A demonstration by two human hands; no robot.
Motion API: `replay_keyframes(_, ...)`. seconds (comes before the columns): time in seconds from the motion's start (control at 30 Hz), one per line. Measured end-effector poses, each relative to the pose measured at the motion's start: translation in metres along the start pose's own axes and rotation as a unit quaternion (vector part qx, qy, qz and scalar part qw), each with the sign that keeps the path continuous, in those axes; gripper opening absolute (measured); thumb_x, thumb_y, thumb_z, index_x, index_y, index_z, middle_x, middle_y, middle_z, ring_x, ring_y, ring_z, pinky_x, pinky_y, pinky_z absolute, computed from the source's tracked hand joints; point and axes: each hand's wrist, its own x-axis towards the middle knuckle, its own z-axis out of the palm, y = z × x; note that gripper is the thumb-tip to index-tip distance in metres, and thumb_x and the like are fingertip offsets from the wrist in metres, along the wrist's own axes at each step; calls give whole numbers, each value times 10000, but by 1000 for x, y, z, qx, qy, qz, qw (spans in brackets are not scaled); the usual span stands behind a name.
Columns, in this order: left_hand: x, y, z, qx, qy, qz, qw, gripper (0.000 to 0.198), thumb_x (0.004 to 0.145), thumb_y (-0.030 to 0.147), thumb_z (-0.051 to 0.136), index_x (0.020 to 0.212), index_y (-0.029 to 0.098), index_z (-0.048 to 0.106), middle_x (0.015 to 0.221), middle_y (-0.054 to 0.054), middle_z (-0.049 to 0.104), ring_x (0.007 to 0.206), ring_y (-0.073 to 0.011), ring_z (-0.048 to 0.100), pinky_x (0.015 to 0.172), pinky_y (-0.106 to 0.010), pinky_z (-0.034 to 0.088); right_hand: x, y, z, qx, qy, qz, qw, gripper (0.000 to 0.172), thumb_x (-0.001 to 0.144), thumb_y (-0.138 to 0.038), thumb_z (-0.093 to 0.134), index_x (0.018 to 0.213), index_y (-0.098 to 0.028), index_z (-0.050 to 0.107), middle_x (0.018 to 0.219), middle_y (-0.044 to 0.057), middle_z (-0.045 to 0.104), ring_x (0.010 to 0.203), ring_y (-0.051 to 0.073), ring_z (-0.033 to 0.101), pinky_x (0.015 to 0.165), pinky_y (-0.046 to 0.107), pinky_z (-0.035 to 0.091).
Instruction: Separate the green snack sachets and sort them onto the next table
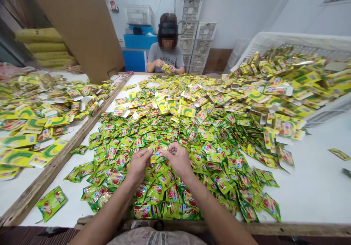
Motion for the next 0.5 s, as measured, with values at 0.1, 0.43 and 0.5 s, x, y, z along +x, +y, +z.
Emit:
replay_keyframes(0.1,-3,2,5,-37,-20,-19,999,460,615,507,684,477,177,395,422,94,267,402,-46,232,402,-193,208,-3,5,10,-46,30,-15,998,335,652,-463,643,596,-219,420,524,-54,392,483,114,369,467,241,318)
replay_keyframes(0.43,11,7,2,-45,-99,-56,992,325,529,395,776,623,120,632,529,7,552,464,-80,459,487,-214,353,1,8,6,90,-90,79,989,380,655,-471,664,913,-203,586,729,18,606,664,189,570,534,274,461)
replay_keyframes(0.5,24,16,0,31,-137,-31,990,328,561,417,754,627,118,637,548,-3,566,486,-87,474,502,-215,364,2,11,5,60,-78,79,992,372,656,-487,653,878,-193,603,634,1,577,570,173,535,466,263,437)
